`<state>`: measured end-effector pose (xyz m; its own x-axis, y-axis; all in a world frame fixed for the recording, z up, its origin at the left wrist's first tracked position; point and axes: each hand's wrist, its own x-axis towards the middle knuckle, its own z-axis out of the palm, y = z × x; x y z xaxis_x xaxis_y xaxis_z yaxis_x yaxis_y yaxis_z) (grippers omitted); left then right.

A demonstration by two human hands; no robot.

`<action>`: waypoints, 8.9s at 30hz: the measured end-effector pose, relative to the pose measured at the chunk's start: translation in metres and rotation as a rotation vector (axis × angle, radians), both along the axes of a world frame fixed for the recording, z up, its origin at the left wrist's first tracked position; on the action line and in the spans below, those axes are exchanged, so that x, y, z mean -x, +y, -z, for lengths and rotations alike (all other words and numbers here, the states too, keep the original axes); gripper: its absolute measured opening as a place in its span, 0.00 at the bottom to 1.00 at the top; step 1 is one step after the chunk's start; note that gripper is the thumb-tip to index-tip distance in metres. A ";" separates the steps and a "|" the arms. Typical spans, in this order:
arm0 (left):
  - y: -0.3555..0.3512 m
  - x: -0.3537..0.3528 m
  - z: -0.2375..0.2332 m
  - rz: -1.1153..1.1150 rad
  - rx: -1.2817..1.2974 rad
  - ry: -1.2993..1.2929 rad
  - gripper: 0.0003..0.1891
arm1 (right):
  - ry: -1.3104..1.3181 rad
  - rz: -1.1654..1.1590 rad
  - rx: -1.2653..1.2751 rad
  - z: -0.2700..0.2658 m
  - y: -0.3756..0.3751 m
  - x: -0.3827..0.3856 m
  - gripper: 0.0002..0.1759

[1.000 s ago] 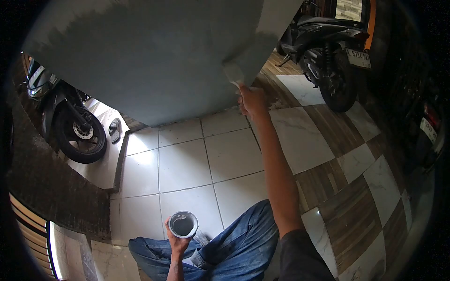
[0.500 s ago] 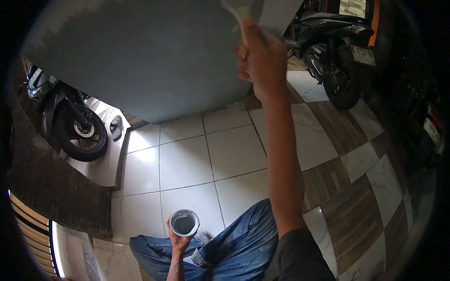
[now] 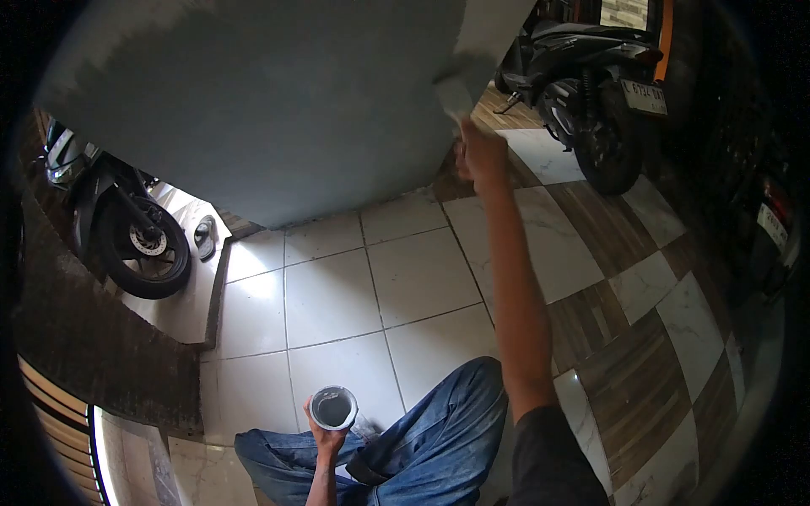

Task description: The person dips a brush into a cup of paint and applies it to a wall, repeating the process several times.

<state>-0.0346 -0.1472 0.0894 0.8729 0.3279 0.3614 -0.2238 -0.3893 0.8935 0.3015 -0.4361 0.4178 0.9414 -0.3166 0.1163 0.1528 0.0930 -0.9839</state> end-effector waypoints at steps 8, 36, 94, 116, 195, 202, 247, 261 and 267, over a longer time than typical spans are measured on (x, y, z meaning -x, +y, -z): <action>-0.010 -0.004 0.047 0.028 -0.015 0.045 0.36 | -0.435 -0.042 0.017 -0.106 -0.032 0.062 0.20; -0.021 -0.004 0.018 0.046 0.066 0.078 0.35 | -0.537 0.123 0.351 -0.090 -0.081 0.030 0.20; -0.016 0.023 -0.009 -0.056 0.056 0.070 0.42 | -0.936 1.011 1.122 -0.058 -0.102 -0.023 0.22; -0.020 0.031 -0.006 -0.058 0.052 0.127 0.41 | -0.213 0.514 1.693 -0.122 -0.115 -0.010 0.20; -0.029 0.024 -0.020 -0.068 0.051 0.125 0.43 | -0.615 0.821 0.771 0.000 -0.097 -0.054 0.16; -0.033 0.021 -0.018 -0.045 0.051 0.123 0.43 | -0.708 0.795 0.734 -0.027 -0.072 -0.066 0.18; -0.010 0.029 -0.019 -0.042 0.030 -0.049 0.41 | -0.250 -0.149 0.217 -0.068 0.004 0.162 0.18; 0.049 0.046 -0.049 0.064 -0.222 -0.031 0.41 | -0.537 -1.007 1.501 0.105 0.114 0.272 0.20; 0.054 0.045 -0.059 0.009 -0.300 -0.042 0.36 | -0.771 -1.147 1.942 0.111 0.149 0.284 0.17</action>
